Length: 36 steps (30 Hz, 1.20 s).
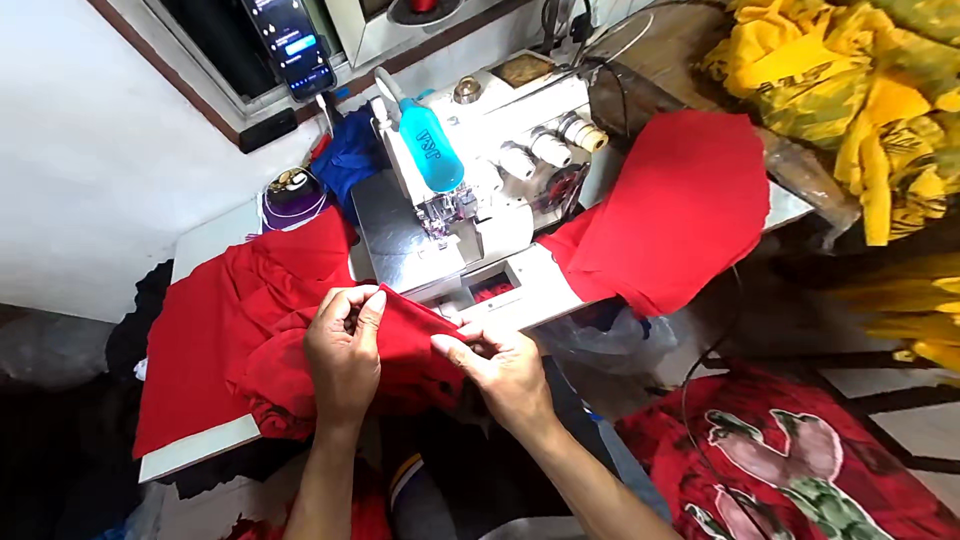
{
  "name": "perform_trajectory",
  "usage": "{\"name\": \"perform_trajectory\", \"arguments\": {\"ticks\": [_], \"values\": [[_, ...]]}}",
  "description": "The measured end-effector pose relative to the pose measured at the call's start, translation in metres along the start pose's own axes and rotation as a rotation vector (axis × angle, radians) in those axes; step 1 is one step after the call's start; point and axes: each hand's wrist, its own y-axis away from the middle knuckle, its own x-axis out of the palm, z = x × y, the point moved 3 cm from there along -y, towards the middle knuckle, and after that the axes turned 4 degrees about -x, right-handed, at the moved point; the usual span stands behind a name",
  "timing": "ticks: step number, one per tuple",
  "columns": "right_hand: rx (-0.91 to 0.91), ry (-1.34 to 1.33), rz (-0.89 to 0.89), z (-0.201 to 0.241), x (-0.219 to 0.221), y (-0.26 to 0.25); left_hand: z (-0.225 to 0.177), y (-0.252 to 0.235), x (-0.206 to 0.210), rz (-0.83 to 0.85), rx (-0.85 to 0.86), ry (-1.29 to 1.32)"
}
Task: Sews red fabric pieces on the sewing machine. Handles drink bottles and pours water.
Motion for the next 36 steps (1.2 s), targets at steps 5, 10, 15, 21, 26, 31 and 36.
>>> {"name": "perform_trajectory", "arguments": {"ticks": [5,10,15,21,26,31,36], "values": [[0.021,-0.065,-0.098,0.004,-0.001,0.000,0.000,0.004,0.002,-0.053,-0.039,0.045],[0.097,-0.162,-0.171,0.009,-0.003,-0.001,-0.009,0.004,0.002,-0.080,0.060,0.109],[0.265,-0.292,-0.034,0.001,-0.003,-0.019,-0.025,-0.038,0.021,0.069,0.317,-0.325],[0.469,-0.333,-0.025,-0.026,0.001,-0.031,0.019,-0.051,0.074,-0.013,0.413,-0.508],[0.450,-0.372,-0.037,-0.020,-0.007,-0.013,0.008,-0.004,0.085,-0.005,0.419,-0.648],[0.446,-0.431,-0.084,-0.015,-0.012,-0.013,0.014,0.014,0.087,0.152,0.377,-0.476],[0.457,-0.444,-0.083,-0.015,-0.008,-0.028,0.016,-0.003,0.084,0.185,0.324,-0.464]]}}
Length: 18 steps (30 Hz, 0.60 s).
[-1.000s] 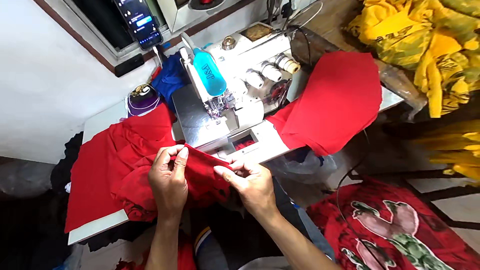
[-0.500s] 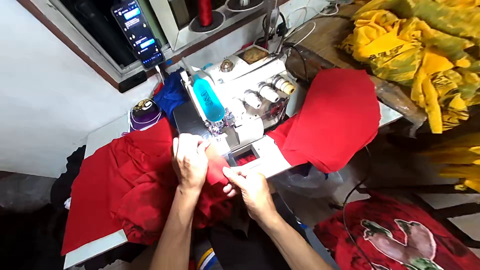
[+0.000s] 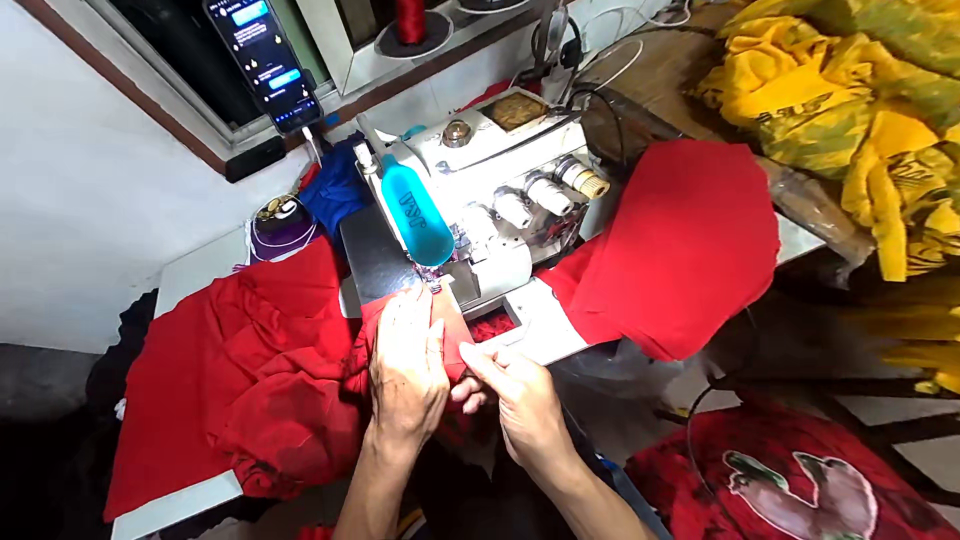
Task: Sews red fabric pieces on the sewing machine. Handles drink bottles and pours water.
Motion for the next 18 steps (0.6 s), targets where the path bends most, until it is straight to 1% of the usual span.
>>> {"name": "perform_trajectory", "arguments": {"ticks": [4,7,11,13,16,18], "values": [[0.003,-0.016,-0.002,0.001,0.001,-0.003,-0.001,-0.002,-0.002,-0.004,-0.010,-0.024],[-0.011,0.025,-0.020,0.005,0.008,-0.016,0.007,-0.014,-0.002,0.020,-0.033,-0.066],[-0.041,0.178,-0.103,0.004,0.020,-0.050,0.023,-0.050,0.002,0.123,-0.030,-0.164],[-0.056,0.203,-0.149,0.002,0.023,-0.060,0.029,-0.066,0.005,0.156,-0.054,-0.190],[-0.107,0.153,-0.159,-0.002,0.024,-0.060,0.037,-0.079,0.009,0.161,-0.188,-0.225],[-0.153,0.182,-0.169,-0.005,0.022,-0.057,0.041,-0.085,0.008,0.178,-0.334,-0.181]]}}
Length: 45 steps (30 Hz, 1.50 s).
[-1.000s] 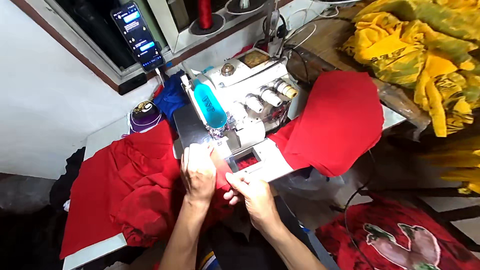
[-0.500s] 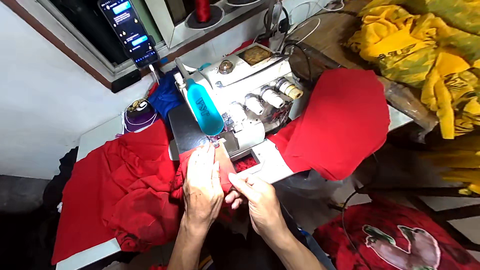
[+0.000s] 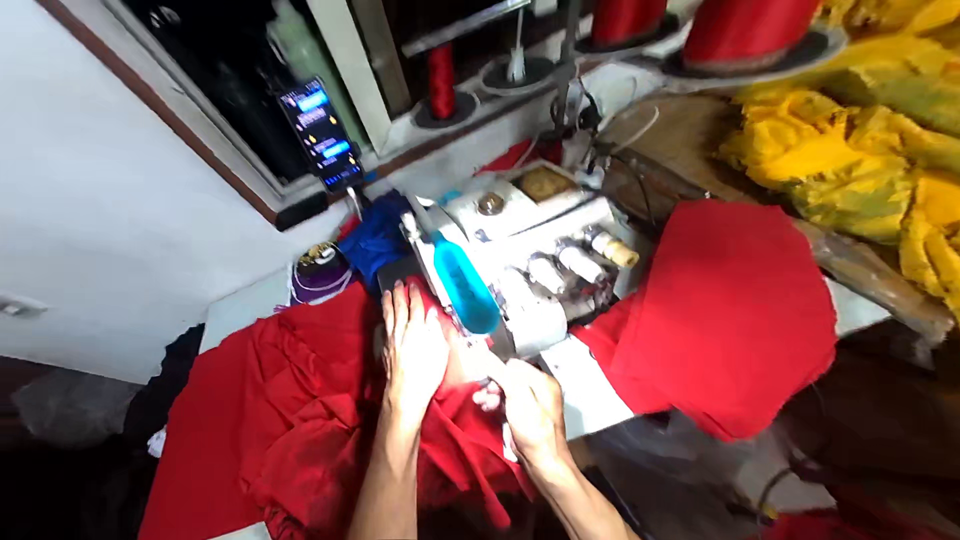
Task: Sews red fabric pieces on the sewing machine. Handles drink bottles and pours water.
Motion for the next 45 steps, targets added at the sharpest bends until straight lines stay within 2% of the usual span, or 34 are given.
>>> {"name": "perform_trajectory", "arguments": {"ticks": [3,4,7,9,11,13,16,18,19,22,26,29,31,32,34,35,37,39,42,45], "values": [[0.006,0.024,-0.015,-0.007,-0.002,0.015,0.009,0.008,-0.008,0.115,-0.209,0.082],[0.040,0.003,0.028,-0.010,-0.002,0.022,0.016,0.017,-0.012,0.085,-0.264,0.112],[0.113,0.053,0.243,-0.017,0.005,0.038,0.030,0.070,-0.018,-0.221,-0.289,0.197],[-0.001,0.135,0.332,-0.019,0.012,0.038,0.021,0.112,-0.016,-0.408,-0.189,0.219],[-0.109,0.129,0.354,-0.014,0.014,0.034,0.007,0.141,-0.007,-0.497,-0.078,0.252],[-0.171,0.039,0.268,-0.011,0.003,0.027,-0.003,0.147,0.007,-0.550,0.062,0.278],[-0.116,-0.125,-0.085,-0.009,-0.020,0.002,-0.015,0.128,0.024,-0.537,0.262,0.315],[-0.110,-0.184,-0.152,-0.006,-0.024,0.003,-0.023,0.125,0.022,-0.531,0.307,0.371],[-0.159,-0.187,-0.082,-0.003,-0.026,0.012,-0.024,0.127,0.014,-0.531,0.301,0.418],[-0.399,-0.094,0.348,0.007,-0.030,0.042,-0.020,0.135,-0.028,-0.547,0.279,0.592],[-0.483,0.121,0.613,0.036,-0.017,0.054,-0.019,0.122,-0.109,-0.613,0.315,0.569],[-0.453,0.153,0.621,0.053,-0.016,0.050,-0.010,0.082,-0.154,-0.818,0.366,0.479],[-0.373,0.179,0.546,0.053,-0.017,0.044,0.004,0.046,-0.158,-0.886,0.302,0.345],[-0.307,0.162,0.493,0.047,-0.017,0.040,0.013,0.029,-0.149,-0.820,0.221,0.258],[-0.176,0.104,0.363,0.026,-0.020,0.033,0.024,0.013,-0.117,-0.533,0.063,0.153],[-0.130,0.095,0.315,0.015,-0.023,0.029,0.024,0.019,-0.093,-0.445,0.070,0.114],[-0.091,0.107,0.263,0.001,-0.030,0.026,0.017,0.052,-0.037,-0.354,0.208,0.116],[-0.091,0.138,0.285,-0.004,-0.035,0.027,0.013,0.078,0.003,-0.235,0.304,0.158],[-0.063,0.126,0.288,-0.004,-0.040,0.033,0.016,0.087,0.006,-0.119,0.272,0.146],[-0.055,0.083,0.233,-0.002,-0.033,0.026,0.014,0.075,0.005,-0.099,0.243,0.089]]}}
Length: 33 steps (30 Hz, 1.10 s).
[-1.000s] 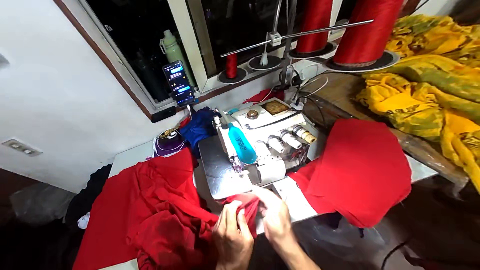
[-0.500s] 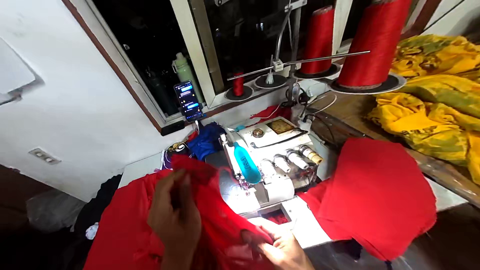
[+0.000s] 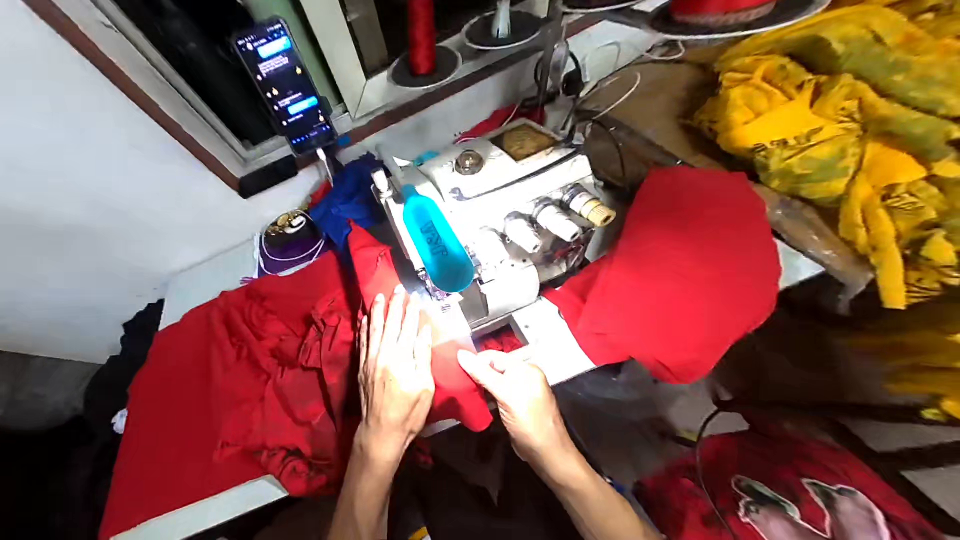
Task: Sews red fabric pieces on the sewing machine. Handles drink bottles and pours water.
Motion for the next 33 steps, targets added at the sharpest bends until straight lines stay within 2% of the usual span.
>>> {"name": "perform_trajectory", "arguments": {"ticks": [4,7,11,14,17,20,23,25,28,30,33], "values": [[0.065,0.064,-0.088,0.007,0.006,-0.013,0.004,-0.032,0.001,0.152,-0.047,-0.093],[0.012,0.160,-0.122,0.008,-0.001,-0.010,0.012,-0.043,-0.006,0.186,-0.010,0.005],[-0.253,0.333,-0.147,0.008,-0.019,0.027,0.031,-0.017,-0.062,-0.035,-0.060,0.239],[-0.362,0.440,-0.062,-0.001,0.000,0.045,0.051,0.018,-0.092,-0.224,-0.233,0.242],[-0.329,0.567,0.128,-0.021,0.038,0.040,0.045,0.061,-0.084,-0.180,-0.309,0.235],[-0.213,0.601,0.277,-0.033,0.051,0.034,0.037,0.093,-0.056,-0.134,-0.414,0.278],[-0.168,0.543,0.281,-0.031,0.045,0.033,0.045,0.104,-0.036,0.004,-0.652,0.435],[-0.149,0.521,0.268,-0.029,0.042,0.033,0.047,0.101,-0.034,0.015,-0.724,0.564],[-0.216,0.504,0.237,-0.023,0.035,0.032,0.023,0.091,-0.065,-0.124,-0.603,0.393],[-0.208,0.288,0.253,-0.013,0.029,0.030,-0.007,0.083,-0.082,-0.127,-0.425,0.458],[0.111,-0.323,0.435,-0.009,0.024,0.025,-0.037,0.087,-0.070,0.232,-0.109,0.925]]}}
